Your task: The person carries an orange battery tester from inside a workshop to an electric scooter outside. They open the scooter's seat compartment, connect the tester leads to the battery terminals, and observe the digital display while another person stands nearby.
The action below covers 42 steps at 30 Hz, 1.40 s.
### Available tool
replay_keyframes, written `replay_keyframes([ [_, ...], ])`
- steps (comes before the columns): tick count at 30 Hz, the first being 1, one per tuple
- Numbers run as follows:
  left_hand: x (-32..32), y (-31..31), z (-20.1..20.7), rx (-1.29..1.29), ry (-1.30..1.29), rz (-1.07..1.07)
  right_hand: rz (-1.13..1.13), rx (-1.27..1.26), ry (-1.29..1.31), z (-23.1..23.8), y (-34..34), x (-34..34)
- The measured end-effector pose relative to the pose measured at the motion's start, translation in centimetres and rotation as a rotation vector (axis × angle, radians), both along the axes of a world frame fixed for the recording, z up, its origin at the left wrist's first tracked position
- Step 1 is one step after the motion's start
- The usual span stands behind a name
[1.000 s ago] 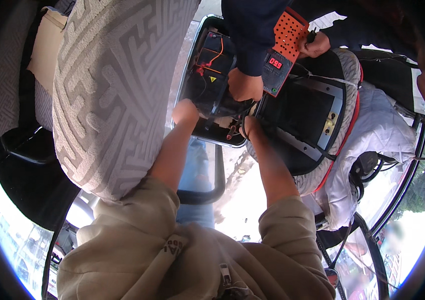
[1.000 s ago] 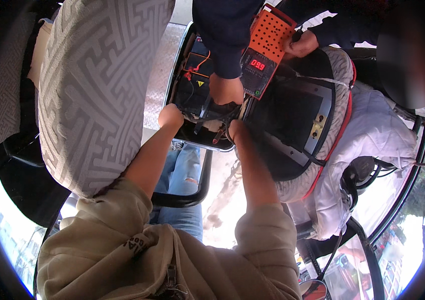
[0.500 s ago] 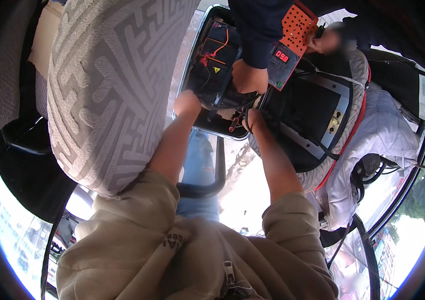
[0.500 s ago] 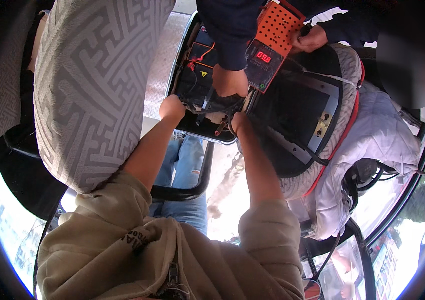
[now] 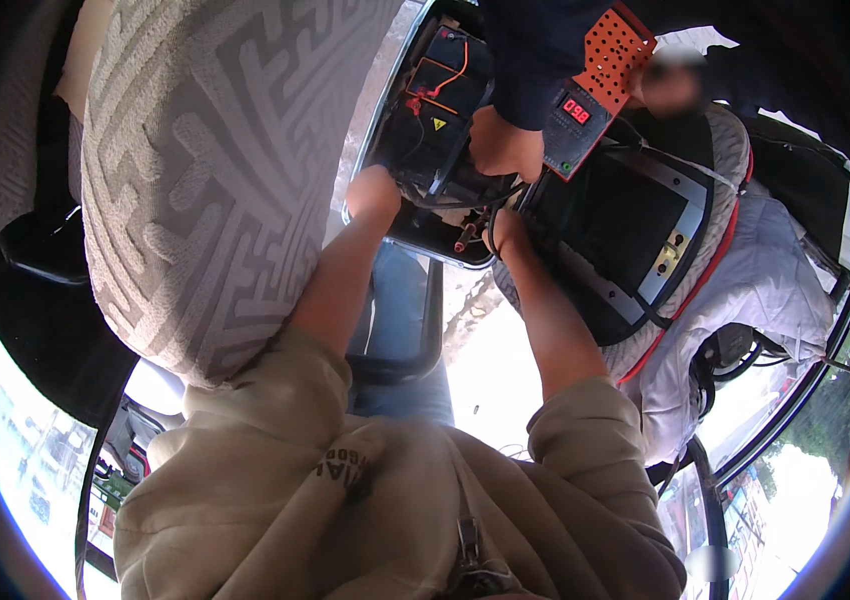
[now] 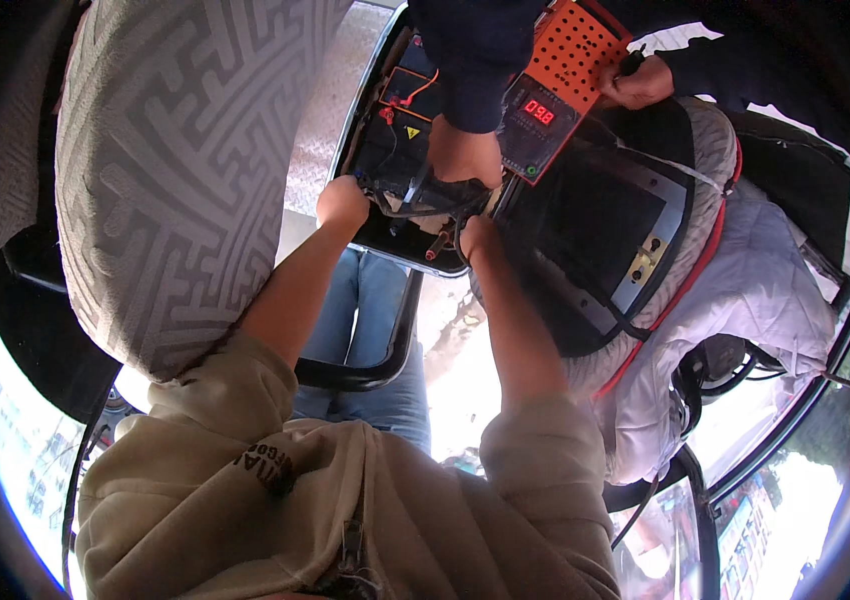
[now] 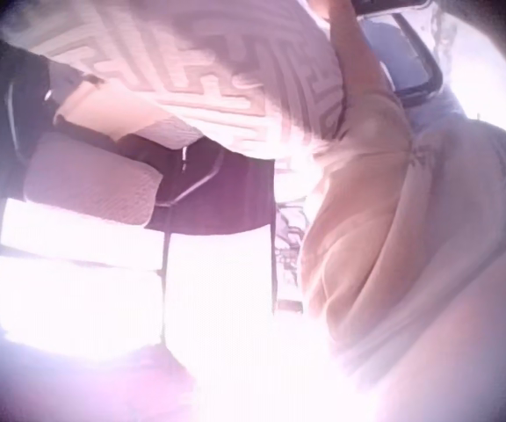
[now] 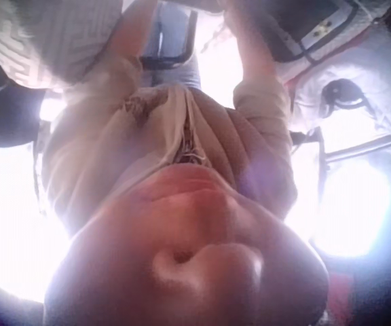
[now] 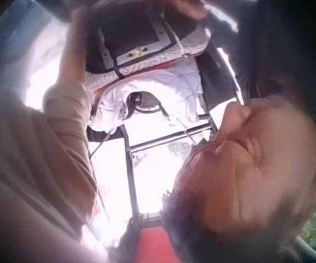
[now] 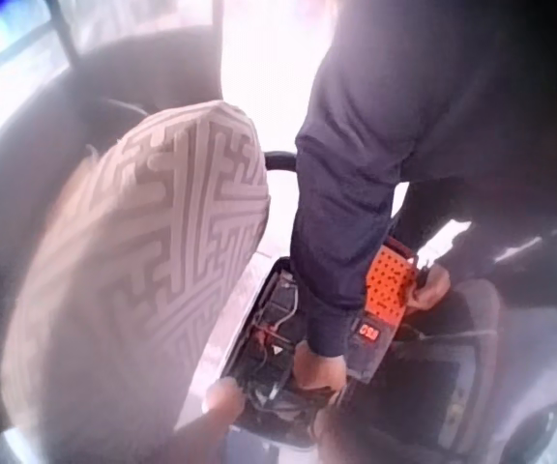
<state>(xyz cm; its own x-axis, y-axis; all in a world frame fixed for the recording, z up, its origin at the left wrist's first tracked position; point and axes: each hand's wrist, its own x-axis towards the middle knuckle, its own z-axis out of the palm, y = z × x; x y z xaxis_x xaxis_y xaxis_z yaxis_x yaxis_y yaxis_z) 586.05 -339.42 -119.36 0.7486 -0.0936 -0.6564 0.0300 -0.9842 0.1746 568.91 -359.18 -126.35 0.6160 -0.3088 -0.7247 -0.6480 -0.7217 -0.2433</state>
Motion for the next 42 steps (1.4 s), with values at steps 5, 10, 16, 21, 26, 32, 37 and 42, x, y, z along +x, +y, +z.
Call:
replay_keyframes([
  [5, -0.6, -0.2, 0.5, -0.016, -0.055, -0.031, 0.002, 0.036, -0.091, -0.3, -0.3, -0.7],
  [10, -0.5, -0.3, 1.0, 0.008, 0.006, -0.026, 0.101, 0.002, -0.003, -0.7, -0.5, -0.6],
  [16, -0.2, -1.5, 3.1, -0.152, 0.046, -0.024, -0.425, 0.316, -0.209, 3.1, -1.3, -0.5],
  [21, 0.7, -3.2, 4.9, -0.235, 0.063, 0.017, -0.599, 0.749, 0.224, 11.3, -2.3, 1.2],
  [26, -1.8, -1.7, -1.4, -0.533, 0.272, -0.282, -0.608, 0.976, 0.267, 16.7, -2.1, 3.3],
  [32, -1.8, -4.7, 2.6, -0.703, 1.148, 0.420, -0.797, 1.138, 0.268, 18.6, -0.3, 4.3],
  [37, -1.8, -4.5, 6.2, -0.695, 1.329, 0.307, -1.124, 1.275, 0.007, 15.0, 2.2, 1.2],
  [42, -2.4, -4.1, 5.7, -0.767, 1.290, 0.164, -1.307, 0.718, -0.265, 15.6, 4.2, 1.6],
])
